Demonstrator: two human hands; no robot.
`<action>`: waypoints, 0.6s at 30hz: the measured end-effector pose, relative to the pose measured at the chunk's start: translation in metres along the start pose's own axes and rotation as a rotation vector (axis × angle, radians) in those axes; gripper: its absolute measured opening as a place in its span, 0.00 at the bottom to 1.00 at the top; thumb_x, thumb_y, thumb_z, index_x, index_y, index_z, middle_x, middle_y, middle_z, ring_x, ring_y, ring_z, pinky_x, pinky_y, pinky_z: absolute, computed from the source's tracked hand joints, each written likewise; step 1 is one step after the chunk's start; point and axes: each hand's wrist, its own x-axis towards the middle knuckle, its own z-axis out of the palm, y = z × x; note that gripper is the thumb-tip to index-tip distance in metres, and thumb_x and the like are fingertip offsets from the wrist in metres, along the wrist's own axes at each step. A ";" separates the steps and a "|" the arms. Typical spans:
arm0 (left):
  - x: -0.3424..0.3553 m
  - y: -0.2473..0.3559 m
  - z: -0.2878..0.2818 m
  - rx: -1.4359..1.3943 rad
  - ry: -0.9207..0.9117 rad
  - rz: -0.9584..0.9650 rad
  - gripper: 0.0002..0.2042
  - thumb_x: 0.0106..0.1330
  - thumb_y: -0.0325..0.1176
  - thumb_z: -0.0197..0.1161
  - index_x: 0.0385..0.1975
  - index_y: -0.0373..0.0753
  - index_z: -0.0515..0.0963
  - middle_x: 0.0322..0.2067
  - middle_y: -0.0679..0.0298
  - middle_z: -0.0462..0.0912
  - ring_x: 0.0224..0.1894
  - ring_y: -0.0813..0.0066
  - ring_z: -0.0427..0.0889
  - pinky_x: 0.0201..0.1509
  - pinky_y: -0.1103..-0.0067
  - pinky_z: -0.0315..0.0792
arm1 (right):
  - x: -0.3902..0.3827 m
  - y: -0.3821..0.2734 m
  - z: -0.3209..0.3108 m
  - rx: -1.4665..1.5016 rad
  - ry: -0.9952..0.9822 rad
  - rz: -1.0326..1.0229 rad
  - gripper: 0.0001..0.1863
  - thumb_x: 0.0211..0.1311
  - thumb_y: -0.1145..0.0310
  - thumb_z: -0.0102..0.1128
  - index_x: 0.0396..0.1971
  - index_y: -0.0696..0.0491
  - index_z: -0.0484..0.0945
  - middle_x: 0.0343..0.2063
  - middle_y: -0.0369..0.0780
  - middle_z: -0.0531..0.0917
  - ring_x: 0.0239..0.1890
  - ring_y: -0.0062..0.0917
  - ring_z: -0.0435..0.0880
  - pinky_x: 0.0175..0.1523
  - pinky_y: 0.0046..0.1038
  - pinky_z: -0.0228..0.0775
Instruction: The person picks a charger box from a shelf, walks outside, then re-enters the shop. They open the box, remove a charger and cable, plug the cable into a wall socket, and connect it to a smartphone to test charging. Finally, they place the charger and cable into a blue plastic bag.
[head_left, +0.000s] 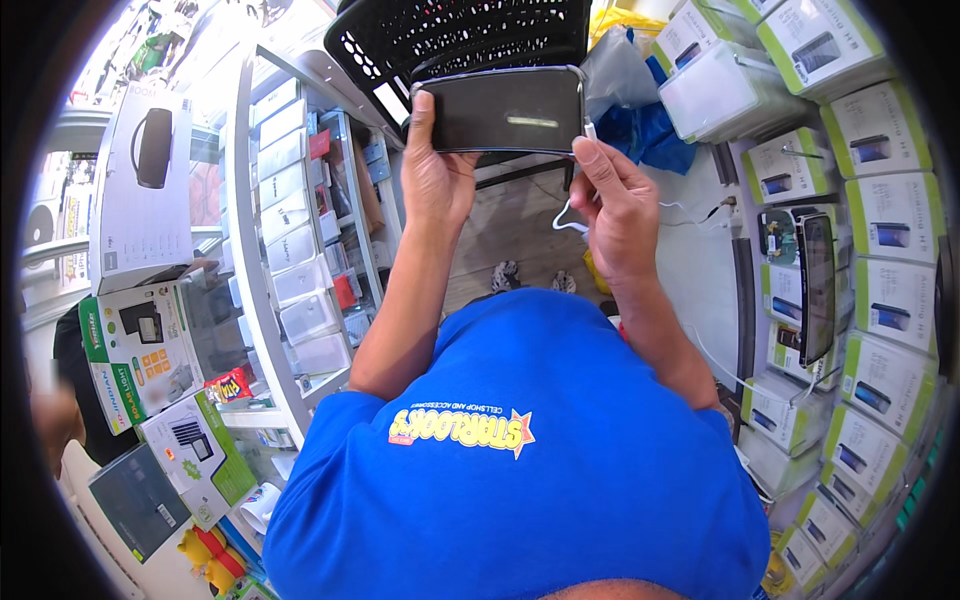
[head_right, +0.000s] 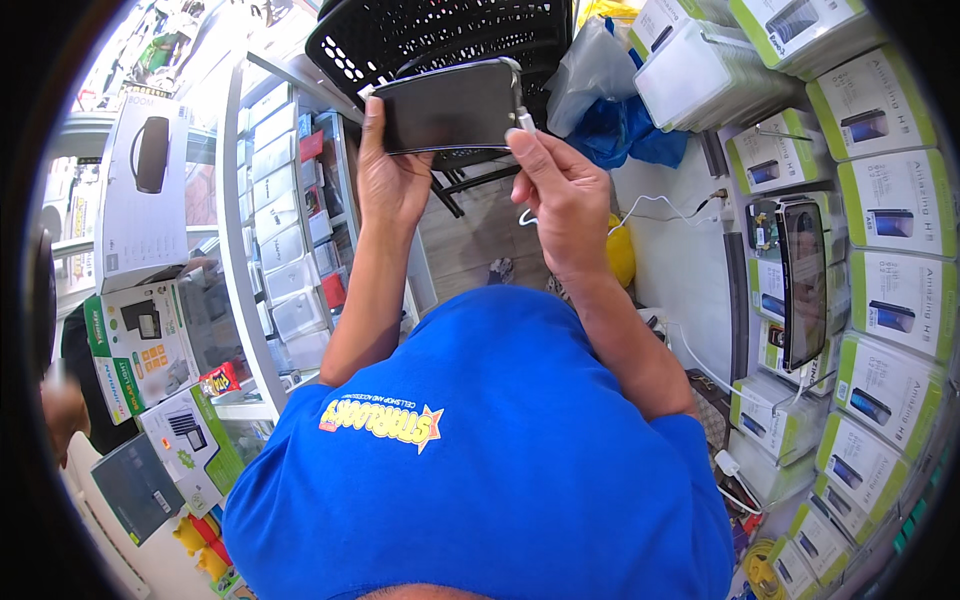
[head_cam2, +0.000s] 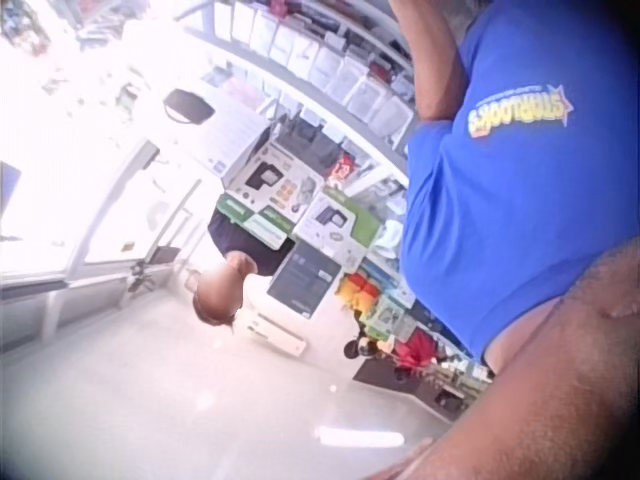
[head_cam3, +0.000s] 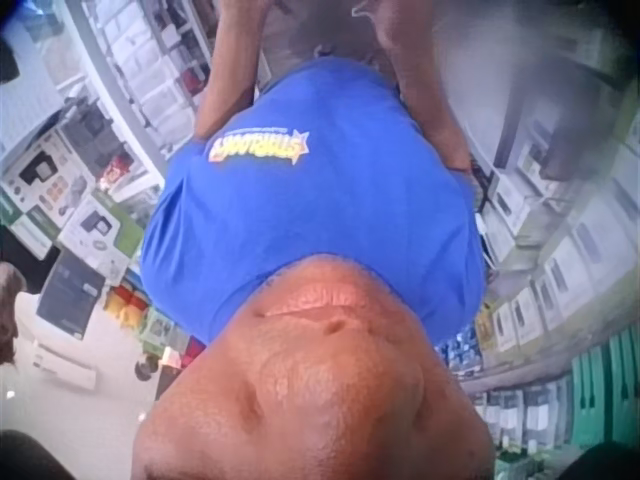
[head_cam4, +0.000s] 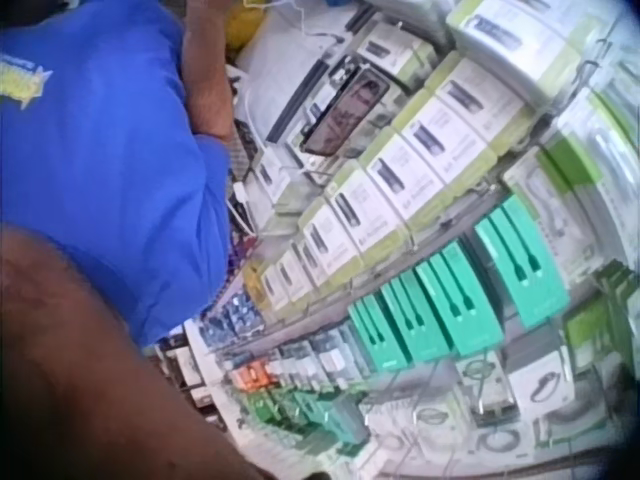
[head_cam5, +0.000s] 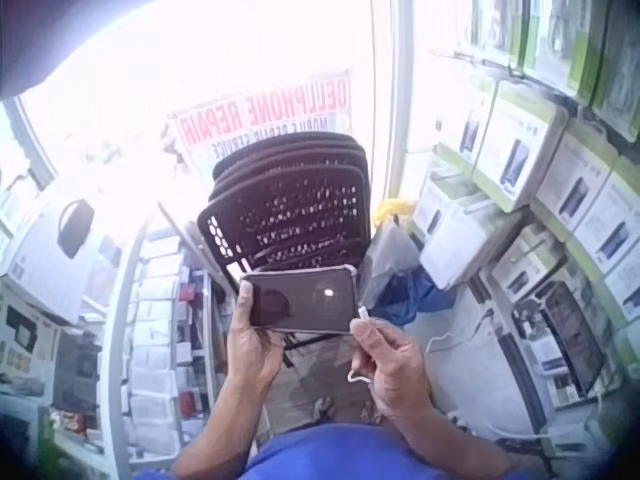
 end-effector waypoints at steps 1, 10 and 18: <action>-0.003 0.005 0.008 -0.001 -0.032 0.067 0.21 0.77 0.52 0.61 0.59 0.43 0.77 0.56 0.59 0.84 0.61 0.67 0.82 0.63 0.69 0.78 | 0.002 0.004 -0.002 0.113 -0.012 0.051 0.13 0.72 0.59 0.69 0.42 0.54 0.88 0.31 0.38 0.88 0.21 0.12 0.74 0.23 0.13 0.55; -0.003 0.006 0.052 -0.236 -0.311 0.197 0.40 0.74 0.71 0.46 0.72 0.43 0.63 0.53 0.53 0.79 0.58 0.52 0.82 0.62 0.54 0.79 | -0.012 0.010 0.015 -0.165 -0.308 0.061 0.19 0.77 0.54 0.62 0.45 0.56 0.88 0.31 0.33 0.86 0.24 0.11 0.70 0.28 0.17 0.58; 0.015 0.008 0.029 -0.358 -0.392 -0.004 0.44 0.70 0.76 0.47 0.68 0.39 0.70 0.51 0.50 0.83 0.53 0.50 0.84 0.63 0.52 0.77 | -0.021 -0.004 0.012 -0.461 -0.185 -0.003 0.16 0.78 0.59 0.62 0.45 0.57 0.89 0.26 0.29 0.81 0.30 0.10 0.71 0.35 0.18 0.63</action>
